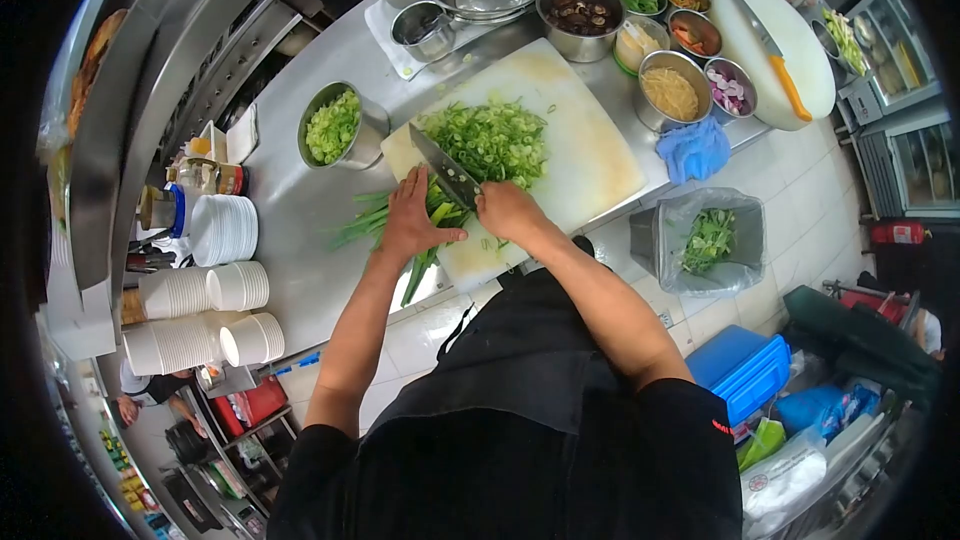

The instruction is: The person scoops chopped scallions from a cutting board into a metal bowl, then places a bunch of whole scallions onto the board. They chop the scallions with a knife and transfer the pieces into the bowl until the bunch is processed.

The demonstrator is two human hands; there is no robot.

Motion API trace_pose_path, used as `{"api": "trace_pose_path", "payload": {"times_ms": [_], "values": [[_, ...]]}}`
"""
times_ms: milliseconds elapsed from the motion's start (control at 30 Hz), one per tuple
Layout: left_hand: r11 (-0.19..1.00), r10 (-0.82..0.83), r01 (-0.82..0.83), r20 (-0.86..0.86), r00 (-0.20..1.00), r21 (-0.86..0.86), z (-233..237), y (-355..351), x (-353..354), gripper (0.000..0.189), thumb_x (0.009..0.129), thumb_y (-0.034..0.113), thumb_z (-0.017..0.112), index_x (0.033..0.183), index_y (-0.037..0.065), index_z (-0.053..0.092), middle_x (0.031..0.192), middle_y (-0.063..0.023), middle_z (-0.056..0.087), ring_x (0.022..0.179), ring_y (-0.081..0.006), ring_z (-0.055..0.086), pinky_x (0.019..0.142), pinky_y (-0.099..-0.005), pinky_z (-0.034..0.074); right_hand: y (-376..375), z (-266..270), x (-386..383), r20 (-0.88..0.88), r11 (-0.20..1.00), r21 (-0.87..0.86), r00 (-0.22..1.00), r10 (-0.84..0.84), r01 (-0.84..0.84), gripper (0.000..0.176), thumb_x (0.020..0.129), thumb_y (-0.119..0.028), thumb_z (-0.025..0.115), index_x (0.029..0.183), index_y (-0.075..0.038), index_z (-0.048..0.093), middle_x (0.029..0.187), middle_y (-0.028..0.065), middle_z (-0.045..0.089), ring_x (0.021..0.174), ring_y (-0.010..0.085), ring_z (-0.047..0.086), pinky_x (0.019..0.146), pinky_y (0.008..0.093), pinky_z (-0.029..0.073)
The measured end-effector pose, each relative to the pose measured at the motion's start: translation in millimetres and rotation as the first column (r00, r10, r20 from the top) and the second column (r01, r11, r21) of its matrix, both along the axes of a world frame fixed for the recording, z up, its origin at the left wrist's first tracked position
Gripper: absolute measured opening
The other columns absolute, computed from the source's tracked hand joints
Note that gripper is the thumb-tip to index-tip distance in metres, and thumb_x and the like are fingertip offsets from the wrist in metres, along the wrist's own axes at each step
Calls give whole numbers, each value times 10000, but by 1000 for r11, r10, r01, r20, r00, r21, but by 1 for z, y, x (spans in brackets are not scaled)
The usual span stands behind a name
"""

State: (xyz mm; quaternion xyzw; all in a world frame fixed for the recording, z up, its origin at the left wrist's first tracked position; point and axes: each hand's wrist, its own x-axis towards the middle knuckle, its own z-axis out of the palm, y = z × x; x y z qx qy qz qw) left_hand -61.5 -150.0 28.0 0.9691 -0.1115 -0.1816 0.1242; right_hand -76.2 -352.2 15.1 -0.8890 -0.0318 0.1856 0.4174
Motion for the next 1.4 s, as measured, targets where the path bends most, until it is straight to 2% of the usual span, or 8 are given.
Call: {"api": "trace_pose_path", "payload": {"times_ms": [267, 367, 567, 767, 900, 1133, 1233, 1400], "values": [[977, 120, -103, 82, 989, -186, -12, 18, 2, 1187, 549, 502, 887, 1486, 50, 315, 1563, -218, 203, 1433, -362, 242, 1166, -436, 249, -24, 51, -11, 117, 993, -113, 992, 43, -30, 246, 910, -198, 505, 979, -3, 640, 749, 239, 651, 752, 422, 647, 715, 514, 517], [970, 130, -113, 62, 990, -215, -13, 27, 3, 1159, 573, 531, 866, 1464, 12, 338, 1560, -217, 205, 1433, -373, 227, 1162, -419, 262, -41, 38, -3, 432, 935, -331, 901, 32, 125, 446, 796, -163, 593, 1238, -112, 618, 670, 194, 628, 605, 367, 633, 612, 473, 530], [963, 126, -113, 41, 991, -244, -7, 29, 7, 1194, 566, 525, 873, 1429, -91, 324, 1503, -241, 330, 1376, -361, 359, 1142, -403, 309, -75, -20, 27, 565, 902, -416, 810, 158, 114, 458, 729, -102, 631, 1184, -56, 608, 728, 167, 648, 674, 330, 663, 622, 446, 534], [980, 49, -42, 33, 998, -193, -6, 33, 20, 1266, 516, 585, 866, 1487, 19, 283, 1509, -257, 305, 1388, -417, 303, 1158, -440, 264, -45, -14, 5, 726, 886, -391, 675, 129, 251, 272, 738, -104, 635, 1002, -36, 642, 774, 183, 628, 719, 345, 651, 632, 446, 528], [996, 24, -25, -11, 1000, -84, -7, 26, 21, 1390, 428, 617, 879, 1516, 63, 215, 1524, -250, 270, 1410, -437, 239, 1155, -520, 217, 23, -18, -17, 123, 995, -43, 989, -88, 94, 202, 756, -83, 684, 933, 8, 645, 798, 234, 663, 774, 423, 655, 718, 479, 534], [991, 98, -101, 34, 995, 90, -12, 1, 0, 1437, 435, 547, 894, 1542, 111, 88, 1510, -205, 245, 1418, -428, 183, 1120, -630, 173, 45, -35, -24, 76, 932, 248, 954, -289, 263, 112, 752, -52, 671, 834, 25, 665, 786, 214, 677, 774, 354, 685, 699, 391, 545], [998, 68, -69, 31, 997, 15, -16, 12, 5, 1335, 489, 473, 889, 1535, 113, 143, 1476, -200, 284, 1388, -425, 238, 1121, -625, 178, 29, -25, -23, 231, 945, 217, 928, -291, 242, 80, 750, -30, 656, 811, 13, 683, 772, 187, 684, 720, 302, 688, 660, 349, 536], [999, 51, -51, 82, 995, 0, -18, 22, 6, 1247, 516, 405, 889, 1522, 103, 216, 1428, -185, 341, 1349, -375, 297, 1123, -579, 197, -26, 50, -28, 68, 948, 192, 960, -272, 255, 135, 739, -56, 681, 856, 8, 699, 761, 163, 689, 680, 247, 678, 635, 331, 522]]}}
